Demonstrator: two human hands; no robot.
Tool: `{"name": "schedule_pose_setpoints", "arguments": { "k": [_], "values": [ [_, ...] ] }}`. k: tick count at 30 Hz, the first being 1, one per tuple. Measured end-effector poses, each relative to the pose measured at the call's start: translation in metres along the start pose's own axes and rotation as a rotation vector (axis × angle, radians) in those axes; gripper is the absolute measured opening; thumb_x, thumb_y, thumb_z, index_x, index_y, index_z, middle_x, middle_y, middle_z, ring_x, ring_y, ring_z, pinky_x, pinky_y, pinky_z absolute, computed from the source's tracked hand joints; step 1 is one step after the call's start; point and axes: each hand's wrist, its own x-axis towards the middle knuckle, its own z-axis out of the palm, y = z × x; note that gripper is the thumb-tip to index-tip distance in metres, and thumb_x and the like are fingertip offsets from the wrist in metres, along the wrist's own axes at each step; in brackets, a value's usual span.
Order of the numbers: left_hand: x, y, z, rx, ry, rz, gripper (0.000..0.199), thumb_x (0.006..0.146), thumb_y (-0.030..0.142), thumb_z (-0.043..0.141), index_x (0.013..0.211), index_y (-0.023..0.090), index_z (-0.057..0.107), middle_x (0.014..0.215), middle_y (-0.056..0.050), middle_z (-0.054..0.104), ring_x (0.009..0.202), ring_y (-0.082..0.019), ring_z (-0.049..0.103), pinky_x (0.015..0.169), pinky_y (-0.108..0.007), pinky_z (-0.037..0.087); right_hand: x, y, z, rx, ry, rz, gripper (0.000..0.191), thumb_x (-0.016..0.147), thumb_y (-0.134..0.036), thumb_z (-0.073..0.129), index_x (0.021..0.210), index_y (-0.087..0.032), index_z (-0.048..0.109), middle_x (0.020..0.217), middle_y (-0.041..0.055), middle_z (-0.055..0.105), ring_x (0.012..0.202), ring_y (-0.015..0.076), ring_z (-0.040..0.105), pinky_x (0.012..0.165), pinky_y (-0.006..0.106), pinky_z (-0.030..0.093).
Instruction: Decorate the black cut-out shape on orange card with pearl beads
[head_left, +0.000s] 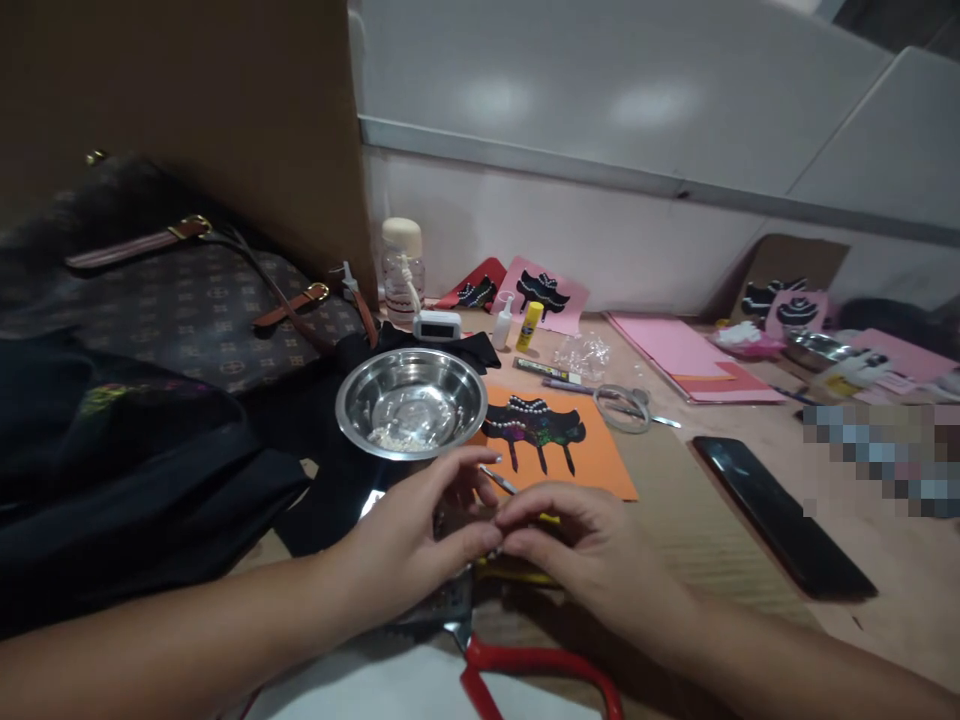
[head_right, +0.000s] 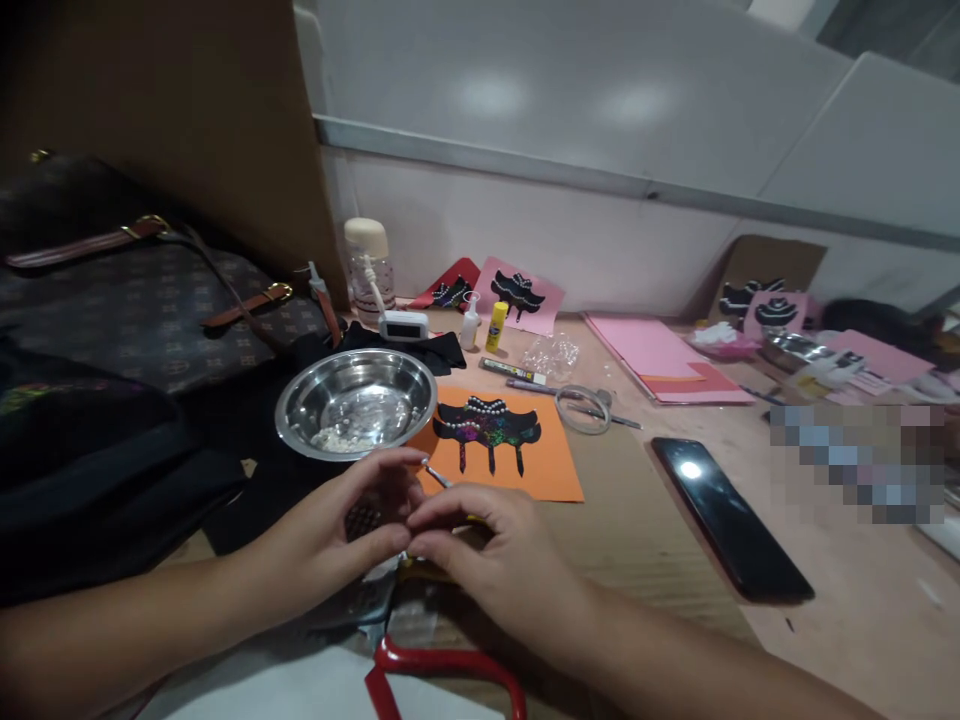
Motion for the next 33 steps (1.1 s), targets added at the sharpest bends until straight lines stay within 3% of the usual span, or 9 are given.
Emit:
{"name": "schedule_pose_setpoints", "arguments": {
  "k": [10, 17, 25, 33],
  "values": [
    [-0.003, -0.007, 0.001, 0.131, -0.012, -0.015, 0.052, 0.093, 0.038, 0.063, 0.139, 0.041, 0.039, 0.117, 0.002, 0.067, 0.105, -0.018, 0.068, 0.091, -0.029, 0.055, -0.002, 0.011, 0.001, 0.214, -0.087, 0.03, 0.005, 0.083, -0.02, 0.076, 0.085, -0.024, 0.077, 0.084, -0.002, 0.077, 0.077, 0.0111, 0.07, 0.074, 0.02, 0.055],
    [-0.003, -0.009, 0.0, 0.272, 0.089, 0.068, 0.063, 0.086, 0.034, 0.071, 0.137, 0.05, 0.038, 0.114, 0.009, 0.071, 0.099, -0.016, 0.071, 0.085, -0.021, 0.057, 0.001, 0.02, -0.001, 0.247, -0.125, 0.075, 0.007, 0.081, -0.027, 0.079, 0.086, -0.022, 0.078, 0.083, 0.0026, 0.078, 0.076, 0.0142, 0.072, 0.069, 0.022, 0.055],
    [0.0, -0.008, 0.0, 0.166, 0.045, -0.017, 0.051, 0.093, 0.034, 0.065, 0.137, 0.046, 0.04, 0.113, 0.007, 0.069, 0.1, -0.014, 0.069, 0.087, -0.024, 0.054, 0.0, 0.023, 0.0, 0.083, -0.046, 0.034, 0.006, 0.083, -0.022, 0.076, 0.088, -0.023, 0.076, 0.084, -0.0005, 0.078, 0.077, 0.012, 0.072, 0.073, 0.019, 0.055],
    [0.004, 0.002, -0.005, -0.098, -0.003, -0.114, 0.039, 0.096, 0.032, 0.061, 0.133, 0.027, 0.048, 0.107, -0.001, 0.066, 0.099, -0.015, 0.064, 0.088, -0.028, 0.051, -0.001, 0.014, 0.0, 0.161, 0.015, 0.128, 0.003, 0.085, -0.028, 0.073, 0.085, -0.024, 0.073, 0.081, -0.0003, 0.075, 0.076, 0.0149, 0.072, 0.073, 0.025, 0.059]
  ]
}}
